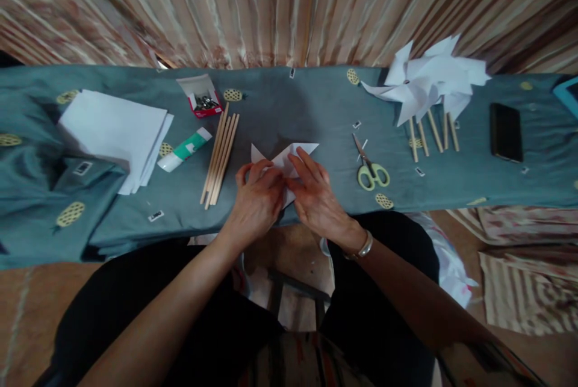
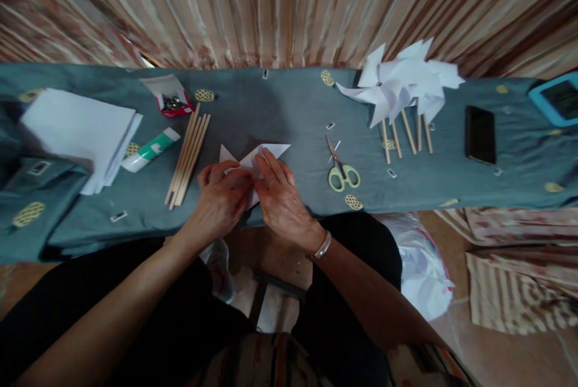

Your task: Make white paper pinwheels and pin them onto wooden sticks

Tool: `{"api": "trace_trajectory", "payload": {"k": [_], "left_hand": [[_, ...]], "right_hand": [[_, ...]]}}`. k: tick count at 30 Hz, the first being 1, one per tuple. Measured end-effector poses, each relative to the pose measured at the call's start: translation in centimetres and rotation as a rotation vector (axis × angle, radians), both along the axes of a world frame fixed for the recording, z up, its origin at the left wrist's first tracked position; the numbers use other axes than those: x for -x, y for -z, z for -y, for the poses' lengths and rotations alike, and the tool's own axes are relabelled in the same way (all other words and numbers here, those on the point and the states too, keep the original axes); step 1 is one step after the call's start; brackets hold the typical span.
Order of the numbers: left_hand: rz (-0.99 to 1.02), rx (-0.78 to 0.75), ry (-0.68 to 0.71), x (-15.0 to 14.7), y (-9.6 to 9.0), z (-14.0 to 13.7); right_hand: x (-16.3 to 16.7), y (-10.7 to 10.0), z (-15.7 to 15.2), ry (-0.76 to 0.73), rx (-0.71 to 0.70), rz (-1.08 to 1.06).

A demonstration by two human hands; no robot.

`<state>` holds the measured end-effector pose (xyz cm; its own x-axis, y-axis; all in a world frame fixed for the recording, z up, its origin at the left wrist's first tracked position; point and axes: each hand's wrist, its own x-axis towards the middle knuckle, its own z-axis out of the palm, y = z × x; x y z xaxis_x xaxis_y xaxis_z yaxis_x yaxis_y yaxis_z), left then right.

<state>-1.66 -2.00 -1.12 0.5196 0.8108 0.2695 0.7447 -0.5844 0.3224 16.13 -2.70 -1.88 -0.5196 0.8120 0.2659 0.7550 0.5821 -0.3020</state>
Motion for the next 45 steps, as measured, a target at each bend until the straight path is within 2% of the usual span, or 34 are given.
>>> {"api": "trace_trajectory", "payload": {"k": [7, 13, 23, 34, 42, 45], "left_hand": [[0.059, 0.001, -0.035, 0.31, -0.16, 0.38], [0.089, -0.068, -0.016, 0.41, 0.01, 0.43], [0.093, -0.065, -0.001, 0.51, 0.13, 0.21], [0.079, -0.027, 0.018, 0.45, 0.15, 0.08], [0.064, -0.055, 0.019, 0.35, 0.0, 0.09], [0.048, -0.079, 0.018, 0.4, 0.06, 0.09]], "right_hand": [[-0.22, 0.29, 0.63, 0.026, 0.015, -0.052], [-0.08, 0.33, 0.68, 0.051, 0.01, -0.078], [0.06, 0.26, 0.77, 0.093, 0.054, -0.144], [0.02, 0.09, 0.82, 0.071, 0.013, -0.1], [-0.58, -0.38, 0.85, 0.068, -0.078, -0.025], [-0.56, -0.16, 0.73, 0.073, -0.07, -0.006]]}}
